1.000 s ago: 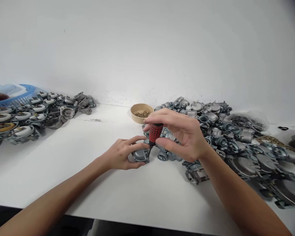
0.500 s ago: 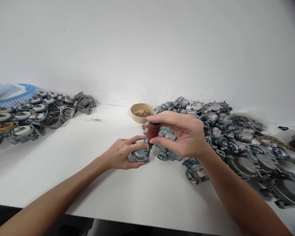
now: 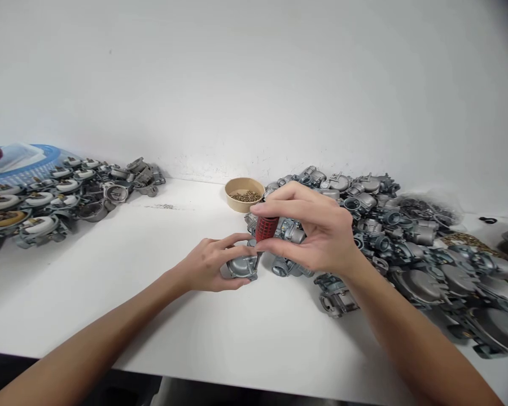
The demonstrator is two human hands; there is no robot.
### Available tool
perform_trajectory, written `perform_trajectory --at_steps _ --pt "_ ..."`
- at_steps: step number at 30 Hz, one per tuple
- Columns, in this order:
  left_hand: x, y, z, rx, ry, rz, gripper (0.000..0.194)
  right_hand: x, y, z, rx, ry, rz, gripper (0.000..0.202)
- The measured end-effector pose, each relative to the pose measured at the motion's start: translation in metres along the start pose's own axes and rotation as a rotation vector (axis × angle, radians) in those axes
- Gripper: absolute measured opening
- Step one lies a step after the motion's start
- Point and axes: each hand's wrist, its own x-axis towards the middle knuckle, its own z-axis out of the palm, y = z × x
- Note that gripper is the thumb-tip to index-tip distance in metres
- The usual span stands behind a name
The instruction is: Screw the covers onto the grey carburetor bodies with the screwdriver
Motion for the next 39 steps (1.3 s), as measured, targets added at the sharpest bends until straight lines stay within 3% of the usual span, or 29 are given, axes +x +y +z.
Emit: perform_trajectory --at_steps 6,11,17,22,28,33,39 --pt "0.0012 0.001 -0.0022 -0.025 -0.056 -0.036 0.042 0.0013 -0.0021 -0.0015 0.198 -0.089 0.076 0.042" --pt "0.0003 0.0006 -0.0017 -0.018 -0.041 -0.024 0.043 0.0008 0.0025 -0.0022 0.057 0.004 0.026 0.032" --pt "0.0026 0.0021 -0.0039 -0.054 -0.079 -0.053 0.042 -0.0002 0.0017 -0.0049 0.234 -0.119 0.101 0.042" --pt "0.0008 0.0009 -0.003 -0.016 -0.062 -0.034 0.044 -0.0003 0.0029 -0.0037 0.137 -0.017 0.083 0.032" --pt "0.0012 0.0013 -0.003 -0.037 -0.074 -0.047 0.043 -0.0008 0.0008 -0.0062 0.289 -0.15 0.142 0.041" --pt "0.0002 0.0008 -0.0029 -0.012 -0.071 -0.04 0.045 0.0016 0.0009 -0.0038 0.14 -0.057 0.06 0.032" --pt "0.0013 0.001 -0.0032 -0.034 -0.088 -0.048 0.042 0.0002 0.0014 -0.005 0.189 -0.158 0.1 0.045"
